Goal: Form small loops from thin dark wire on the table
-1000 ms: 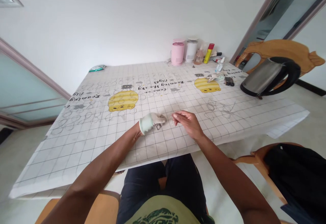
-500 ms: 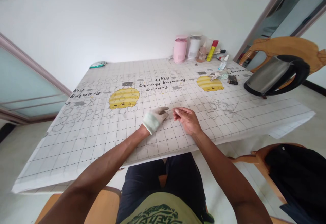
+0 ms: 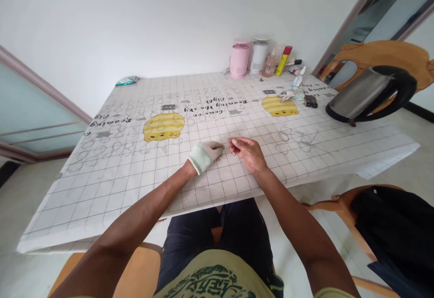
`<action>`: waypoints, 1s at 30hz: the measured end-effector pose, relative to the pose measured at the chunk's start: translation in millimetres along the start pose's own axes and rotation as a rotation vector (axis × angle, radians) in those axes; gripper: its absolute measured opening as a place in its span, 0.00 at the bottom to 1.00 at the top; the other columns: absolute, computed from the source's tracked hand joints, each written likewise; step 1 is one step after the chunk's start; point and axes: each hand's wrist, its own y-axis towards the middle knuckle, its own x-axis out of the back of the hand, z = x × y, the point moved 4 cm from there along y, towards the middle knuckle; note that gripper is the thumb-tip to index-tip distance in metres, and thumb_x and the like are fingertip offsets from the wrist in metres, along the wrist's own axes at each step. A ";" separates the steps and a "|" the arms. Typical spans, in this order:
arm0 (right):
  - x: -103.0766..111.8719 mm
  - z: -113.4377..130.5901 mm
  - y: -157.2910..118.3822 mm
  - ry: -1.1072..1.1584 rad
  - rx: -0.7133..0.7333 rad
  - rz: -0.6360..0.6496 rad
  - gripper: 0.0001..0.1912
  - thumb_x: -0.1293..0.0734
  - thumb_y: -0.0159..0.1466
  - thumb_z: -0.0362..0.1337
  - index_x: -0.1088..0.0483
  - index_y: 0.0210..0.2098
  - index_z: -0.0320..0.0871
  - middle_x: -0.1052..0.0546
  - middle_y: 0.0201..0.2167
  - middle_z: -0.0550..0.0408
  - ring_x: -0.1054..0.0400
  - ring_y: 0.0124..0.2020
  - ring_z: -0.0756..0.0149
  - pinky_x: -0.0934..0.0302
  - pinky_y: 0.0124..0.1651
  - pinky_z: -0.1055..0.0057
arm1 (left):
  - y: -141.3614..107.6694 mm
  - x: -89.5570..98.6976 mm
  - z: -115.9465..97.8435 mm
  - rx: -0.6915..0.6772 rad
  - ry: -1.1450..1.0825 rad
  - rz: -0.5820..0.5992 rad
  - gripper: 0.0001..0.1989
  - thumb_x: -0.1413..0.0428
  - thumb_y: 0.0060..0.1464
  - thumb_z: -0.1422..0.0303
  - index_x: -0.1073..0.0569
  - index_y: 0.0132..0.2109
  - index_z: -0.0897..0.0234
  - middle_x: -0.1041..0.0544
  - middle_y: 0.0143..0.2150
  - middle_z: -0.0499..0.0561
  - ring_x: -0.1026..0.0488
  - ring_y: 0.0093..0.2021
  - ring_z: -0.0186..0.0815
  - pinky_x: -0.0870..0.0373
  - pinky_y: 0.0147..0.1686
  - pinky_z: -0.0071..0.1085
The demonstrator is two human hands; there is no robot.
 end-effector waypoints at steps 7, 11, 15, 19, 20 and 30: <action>2.9 -3.6 0.9 0.049 -0.020 -0.053 0.15 0.16 0.57 0.45 0.13 0.39 0.41 0.19 0.33 0.50 0.31 0.30 0.68 0.38 0.32 0.68 | -4.1 -0.2 -4.6 -0.011 0.093 0.057 0.17 0.45 0.64 0.69 0.15 0.53 0.64 0.17 0.33 0.48 0.21 0.32 0.32 0.28 0.32 0.25; 2.2 -1.4 0.9 0.052 -0.015 -0.059 0.16 0.17 0.57 0.45 0.14 0.39 0.41 0.19 0.33 0.50 0.32 0.30 0.68 0.38 0.31 0.68 | -10.1 3.3 -11.8 -0.021 0.153 0.044 0.17 0.45 0.64 0.69 0.15 0.53 0.62 0.15 0.37 0.48 0.21 0.34 0.33 0.27 0.35 0.26; 2.4 -3.4 0.9 0.058 -0.010 -0.071 0.16 0.17 0.57 0.45 0.14 0.39 0.41 0.20 0.33 0.50 0.32 0.31 0.68 0.37 0.32 0.68 | -9.2 4.8 -13.6 -0.048 0.199 0.018 0.16 0.44 0.64 0.69 0.14 0.53 0.62 0.14 0.41 0.49 0.20 0.39 0.34 0.26 0.40 0.26; 0.4 -9.2 0.2 0.114 -0.006 -0.064 0.15 0.17 0.58 0.45 0.14 0.41 0.44 0.22 0.33 0.53 0.32 0.33 0.68 0.36 0.34 0.69 | -3.8 5.1 -5.5 0.036 0.083 -0.002 0.17 0.45 0.66 0.69 0.15 0.55 0.61 0.16 0.37 0.47 0.22 0.33 0.32 0.26 0.38 0.25; -1.0 -10.5 -0.4 0.113 -0.006 -0.054 0.15 0.18 0.59 0.45 0.14 0.41 0.44 0.22 0.33 0.53 0.32 0.33 0.67 0.36 0.34 0.69 | -2.8 5.6 -4.1 0.043 0.062 -0.006 0.17 0.45 0.66 0.68 0.15 0.55 0.60 0.16 0.36 0.47 0.22 0.33 0.31 0.26 0.37 0.25; -11.2 -10.5 -7.0 -0.077 0.083 -0.054 0.17 0.23 0.67 0.51 0.15 0.38 0.42 0.19 0.31 0.48 0.29 0.30 0.64 0.39 0.31 0.66 | -2.4 9.8 -7.8 -0.076 0.329 -0.024 0.15 0.46 0.67 0.68 0.14 0.51 0.58 0.14 0.50 0.49 0.19 0.51 0.38 0.28 0.53 0.28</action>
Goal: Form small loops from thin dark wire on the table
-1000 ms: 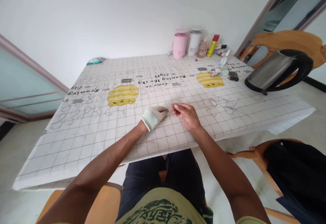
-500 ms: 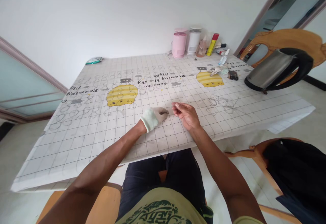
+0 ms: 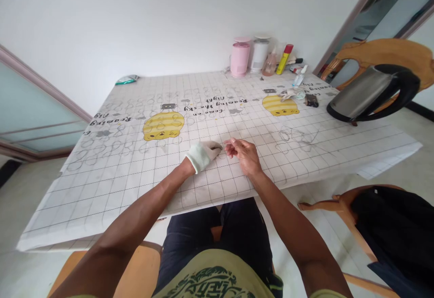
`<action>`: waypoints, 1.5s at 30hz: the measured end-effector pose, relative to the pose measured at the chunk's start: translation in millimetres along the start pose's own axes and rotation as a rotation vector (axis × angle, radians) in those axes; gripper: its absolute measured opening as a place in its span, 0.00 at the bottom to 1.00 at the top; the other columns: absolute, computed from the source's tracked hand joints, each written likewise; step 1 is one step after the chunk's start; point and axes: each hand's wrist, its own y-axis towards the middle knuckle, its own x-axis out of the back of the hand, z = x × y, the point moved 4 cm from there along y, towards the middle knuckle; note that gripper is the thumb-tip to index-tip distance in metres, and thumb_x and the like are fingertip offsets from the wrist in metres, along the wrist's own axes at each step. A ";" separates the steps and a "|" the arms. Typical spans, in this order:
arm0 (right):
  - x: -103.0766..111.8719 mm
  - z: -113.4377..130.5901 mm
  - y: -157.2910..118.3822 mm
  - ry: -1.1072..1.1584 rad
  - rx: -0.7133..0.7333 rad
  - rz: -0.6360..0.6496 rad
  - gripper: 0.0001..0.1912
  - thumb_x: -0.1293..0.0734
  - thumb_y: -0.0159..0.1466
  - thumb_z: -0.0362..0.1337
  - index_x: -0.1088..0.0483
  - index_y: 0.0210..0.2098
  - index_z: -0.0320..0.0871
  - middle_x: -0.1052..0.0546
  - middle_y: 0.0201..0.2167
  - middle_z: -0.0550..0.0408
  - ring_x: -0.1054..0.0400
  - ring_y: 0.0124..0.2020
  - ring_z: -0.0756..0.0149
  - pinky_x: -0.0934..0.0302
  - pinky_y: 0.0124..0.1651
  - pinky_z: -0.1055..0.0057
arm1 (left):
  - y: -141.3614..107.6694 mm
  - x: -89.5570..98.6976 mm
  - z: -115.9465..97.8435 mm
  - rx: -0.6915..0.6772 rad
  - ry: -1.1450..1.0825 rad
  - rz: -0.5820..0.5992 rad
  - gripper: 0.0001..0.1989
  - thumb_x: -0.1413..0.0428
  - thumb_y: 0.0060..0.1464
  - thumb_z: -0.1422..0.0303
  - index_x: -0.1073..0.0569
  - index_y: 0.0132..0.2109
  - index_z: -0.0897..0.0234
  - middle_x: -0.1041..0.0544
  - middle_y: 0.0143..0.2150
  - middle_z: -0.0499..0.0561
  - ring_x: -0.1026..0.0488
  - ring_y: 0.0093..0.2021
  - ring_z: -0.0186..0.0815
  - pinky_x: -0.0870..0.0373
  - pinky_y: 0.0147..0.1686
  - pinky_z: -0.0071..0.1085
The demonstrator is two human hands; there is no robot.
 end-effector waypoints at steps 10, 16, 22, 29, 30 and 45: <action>8.3 0.4 2.2 -0.033 0.025 -0.072 0.17 0.23 0.66 0.51 0.16 0.34 0.42 0.19 0.29 0.48 0.30 0.27 0.64 0.40 0.28 0.66 | -15.6 2.2 -20.9 -0.070 0.251 0.098 0.19 0.51 0.69 0.69 0.14 0.52 0.58 0.14 0.46 0.50 0.18 0.46 0.40 0.27 0.47 0.31; 11.3 7.8 2.8 -0.062 0.060 -0.111 0.19 0.23 0.65 0.54 0.17 0.34 0.44 0.20 0.29 0.49 0.31 0.26 0.65 0.39 0.28 0.66 | -9.5 -1.0 -12.6 -0.084 0.138 0.058 0.18 0.49 0.70 0.68 0.14 0.53 0.56 0.14 0.52 0.50 0.19 0.52 0.41 0.28 0.53 0.29; 6.2 15.8 -15.6 -0.419 0.023 0.004 0.25 0.27 0.66 0.62 0.18 0.35 0.45 0.18 0.31 0.48 0.28 0.26 0.62 0.38 0.25 0.67 | 0.8 -1.1 5.6 -0.042 0.025 0.001 0.16 0.48 0.70 0.68 0.14 0.53 0.57 0.14 0.53 0.50 0.20 0.55 0.41 0.30 0.57 0.28; -12.7 1.6 -32.0 -0.624 0.070 0.076 0.17 0.31 0.71 0.54 0.20 0.37 0.48 0.18 0.29 0.53 0.27 0.24 0.62 0.34 0.26 0.66 | -0.2 1.2 5.3 -0.089 0.047 0.009 0.15 0.48 0.70 0.67 0.15 0.46 0.59 0.15 0.44 0.49 0.21 0.42 0.37 0.31 0.45 0.28; -14.3 -0.8 -31.8 -0.609 0.073 0.063 0.17 0.31 0.72 0.53 0.21 0.36 0.48 0.18 0.28 0.53 0.28 0.24 0.63 0.34 0.26 0.66 | 0.0 0.9 5.7 -0.092 0.066 0.014 0.15 0.48 0.70 0.66 0.15 0.45 0.59 0.16 0.43 0.49 0.22 0.42 0.37 0.31 0.44 0.27; -33.0 -16.2 -28.8 -0.299 -0.058 -0.049 0.22 0.28 0.67 0.57 0.22 0.29 0.46 0.19 0.25 0.50 0.28 0.20 0.63 0.30 0.24 0.66 | 6.2 -11.2 14.9 -0.117 -0.023 0.011 0.16 0.49 0.69 0.66 0.19 0.36 0.60 0.20 0.34 0.48 0.24 0.37 0.35 0.34 0.35 0.27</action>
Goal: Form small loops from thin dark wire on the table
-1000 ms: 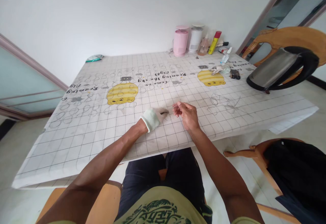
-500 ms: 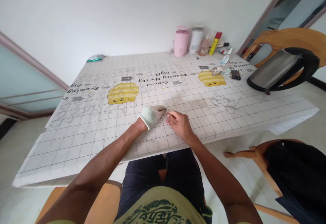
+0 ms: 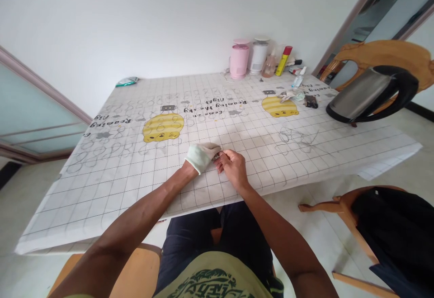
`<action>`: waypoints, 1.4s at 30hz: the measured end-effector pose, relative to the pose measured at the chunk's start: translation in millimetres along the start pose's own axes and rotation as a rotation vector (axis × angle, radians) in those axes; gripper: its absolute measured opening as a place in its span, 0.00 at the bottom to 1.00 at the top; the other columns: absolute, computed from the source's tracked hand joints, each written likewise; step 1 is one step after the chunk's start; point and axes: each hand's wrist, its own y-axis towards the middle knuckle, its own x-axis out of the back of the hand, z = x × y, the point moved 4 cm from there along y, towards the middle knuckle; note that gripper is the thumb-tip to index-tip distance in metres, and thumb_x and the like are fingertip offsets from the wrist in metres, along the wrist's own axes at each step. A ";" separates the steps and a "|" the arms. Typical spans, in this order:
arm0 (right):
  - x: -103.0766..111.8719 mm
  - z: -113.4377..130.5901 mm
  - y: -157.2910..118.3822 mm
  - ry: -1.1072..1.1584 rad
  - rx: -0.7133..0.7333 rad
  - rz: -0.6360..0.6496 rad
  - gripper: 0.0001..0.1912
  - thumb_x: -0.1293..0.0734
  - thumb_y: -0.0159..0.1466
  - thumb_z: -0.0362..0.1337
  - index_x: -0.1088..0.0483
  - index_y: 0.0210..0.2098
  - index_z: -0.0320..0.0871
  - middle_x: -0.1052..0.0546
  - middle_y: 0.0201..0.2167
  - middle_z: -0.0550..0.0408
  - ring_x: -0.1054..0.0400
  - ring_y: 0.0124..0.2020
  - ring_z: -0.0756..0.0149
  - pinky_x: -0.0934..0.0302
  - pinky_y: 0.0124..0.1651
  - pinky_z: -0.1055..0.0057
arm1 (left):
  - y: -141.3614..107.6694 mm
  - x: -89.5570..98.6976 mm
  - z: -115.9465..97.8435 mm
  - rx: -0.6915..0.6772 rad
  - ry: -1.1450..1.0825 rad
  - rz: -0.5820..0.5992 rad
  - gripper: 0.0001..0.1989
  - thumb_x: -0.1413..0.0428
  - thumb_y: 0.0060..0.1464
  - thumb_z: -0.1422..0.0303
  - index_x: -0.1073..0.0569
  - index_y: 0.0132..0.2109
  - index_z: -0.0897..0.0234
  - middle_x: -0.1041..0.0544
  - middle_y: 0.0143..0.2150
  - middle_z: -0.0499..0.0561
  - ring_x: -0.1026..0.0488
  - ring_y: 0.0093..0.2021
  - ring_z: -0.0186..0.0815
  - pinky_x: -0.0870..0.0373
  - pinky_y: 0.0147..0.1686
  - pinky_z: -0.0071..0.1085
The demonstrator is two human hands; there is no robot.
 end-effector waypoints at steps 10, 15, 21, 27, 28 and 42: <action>18.4 -2.0 4.6 0.162 -0.112 -0.042 0.17 0.22 0.62 0.50 0.20 0.34 0.42 0.16 0.30 0.46 0.24 0.24 0.61 0.30 0.23 0.66 | 1.7 6.5 -7.6 0.146 -0.329 0.002 0.30 0.38 0.61 0.66 0.25 0.69 0.68 0.14 0.52 0.54 0.19 0.53 0.38 0.25 0.53 0.27; 16.9 1.9 0.8 0.188 -0.109 -0.045 0.20 0.21 0.60 0.54 0.20 0.34 0.42 0.17 0.29 0.46 0.23 0.25 0.60 0.27 0.25 0.64 | 0.6 5.9 -5.0 0.202 -0.407 -0.046 0.20 0.41 0.64 0.68 0.18 0.60 0.65 0.14 0.52 0.54 0.18 0.47 0.36 0.23 0.48 0.28; 25.0 7.2 0.0 0.082 -0.072 0.012 0.21 0.22 0.63 0.57 0.18 0.39 0.44 0.16 0.36 0.46 0.23 0.31 0.60 0.30 0.25 0.68 | 3.7 8.6 -1.6 0.231 -0.455 -0.075 0.16 0.44 0.64 0.72 0.15 0.52 0.65 0.15 0.39 0.51 0.22 0.34 0.30 0.26 0.33 0.24; 33.5 1.5 5.6 0.302 -0.085 -0.002 0.19 0.22 0.64 0.53 0.15 0.41 0.44 0.20 0.36 0.49 0.27 0.35 0.64 0.34 0.28 0.71 | 4.5 9.4 -1.2 0.225 -0.516 -0.061 0.14 0.44 0.63 0.72 0.16 0.49 0.65 0.16 0.36 0.51 0.24 0.29 0.29 0.29 0.29 0.23; 31.9 -0.5 6.1 0.366 -0.102 -0.011 0.18 0.21 0.63 0.53 0.15 0.41 0.44 0.21 0.35 0.50 0.29 0.33 0.66 0.35 0.28 0.72 | 4.6 9.0 -1.4 0.225 -0.522 -0.058 0.14 0.44 0.63 0.73 0.16 0.49 0.65 0.16 0.36 0.51 0.24 0.29 0.29 0.29 0.29 0.23; 26.8 1.8 5.9 0.404 0.042 -0.103 0.19 0.24 0.66 0.54 0.16 0.42 0.45 0.24 0.33 0.51 0.31 0.33 0.65 0.38 0.30 0.68 | 0.2 16.4 -8.2 0.132 -0.341 -0.056 0.14 0.41 0.58 0.72 0.15 0.48 0.63 0.16 0.36 0.50 0.22 0.35 0.34 0.27 0.36 0.27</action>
